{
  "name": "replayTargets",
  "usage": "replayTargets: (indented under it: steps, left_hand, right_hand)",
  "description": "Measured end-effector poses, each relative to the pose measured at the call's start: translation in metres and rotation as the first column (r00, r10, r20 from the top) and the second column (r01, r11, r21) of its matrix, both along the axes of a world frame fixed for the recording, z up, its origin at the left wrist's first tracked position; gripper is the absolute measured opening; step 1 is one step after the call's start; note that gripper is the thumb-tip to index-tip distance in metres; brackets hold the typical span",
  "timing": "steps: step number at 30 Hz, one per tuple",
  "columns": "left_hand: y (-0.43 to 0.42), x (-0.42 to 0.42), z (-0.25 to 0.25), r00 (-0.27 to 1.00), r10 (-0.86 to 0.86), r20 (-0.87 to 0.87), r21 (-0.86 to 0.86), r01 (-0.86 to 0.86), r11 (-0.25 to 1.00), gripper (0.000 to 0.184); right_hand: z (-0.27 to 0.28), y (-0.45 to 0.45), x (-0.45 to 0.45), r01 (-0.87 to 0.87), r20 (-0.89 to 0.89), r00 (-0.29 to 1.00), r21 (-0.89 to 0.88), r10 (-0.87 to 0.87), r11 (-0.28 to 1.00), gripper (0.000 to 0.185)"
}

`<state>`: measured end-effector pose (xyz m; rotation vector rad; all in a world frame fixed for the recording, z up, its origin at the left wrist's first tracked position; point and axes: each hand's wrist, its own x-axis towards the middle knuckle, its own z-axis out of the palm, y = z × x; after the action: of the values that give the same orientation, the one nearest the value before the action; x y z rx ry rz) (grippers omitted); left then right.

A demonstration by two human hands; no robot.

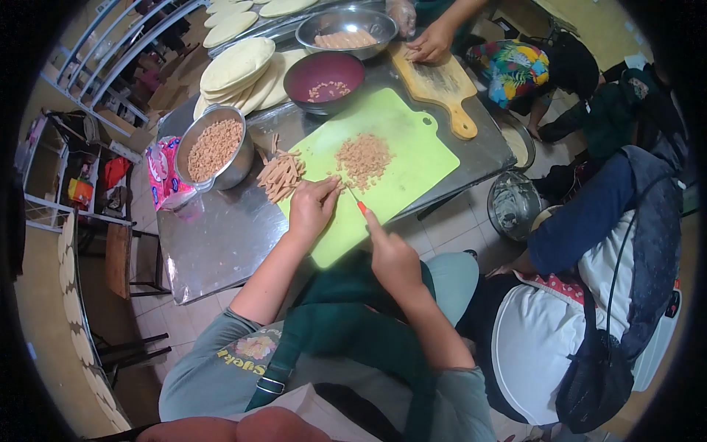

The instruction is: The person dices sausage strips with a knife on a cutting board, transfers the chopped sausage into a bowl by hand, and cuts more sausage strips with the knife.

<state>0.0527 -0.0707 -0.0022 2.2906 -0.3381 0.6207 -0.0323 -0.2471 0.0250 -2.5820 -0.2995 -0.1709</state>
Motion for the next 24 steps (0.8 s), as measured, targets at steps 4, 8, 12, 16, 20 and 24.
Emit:
replayTargets:
  steps: [4,8,12,16,20,24]
  left_hand:
    - [0.000,0.000,0.000,1.000,-0.003,-0.006,-0.006,0.003,1.000,0.014]
    - [0.000,-0.002,0.004,0.999,0.008,-0.041,-0.011,-0.008,1.000,0.013]
    - [0.000,-0.002,0.003,0.998,0.025,-0.061,-0.022,-0.027,0.999,0.013]
    - [0.000,-0.001,0.000,0.997,0.024,-0.072,-0.034,-0.027,0.999,0.013]
    - [0.001,-0.003,0.002,0.997,0.016,-0.071,-0.047,-0.019,0.999,0.011]
    - [0.001,-0.002,0.004,1.000,0.005,-0.027,-0.057,-0.006,0.998,0.010]
  right_hand:
    - [-0.001,0.008,0.022,-0.020,0.112,0.994,0.081,0.011,0.996,0.058]
    - [-0.002,0.011,0.020,-0.020,0.003,1.000,-0.107,0.020,0.994,0.054]
    - [-0.002,-0.003,0.000,-0.024,0.019,0.999,-0.076,0.025,0.997,0.055]
    - [-0.001,-0.005,0.011,-0.049,0.102,0.994,0.016,0.047,0.999,0.056]
    - [0.002,0.013,0.023,-0.045,0.064,0.997,-0.059,0.049,0.997,0.056]
    - [-0.001,0.008,0.007,-0.028,0.018,0.999,-0.106,0.030,0.994,0.056]
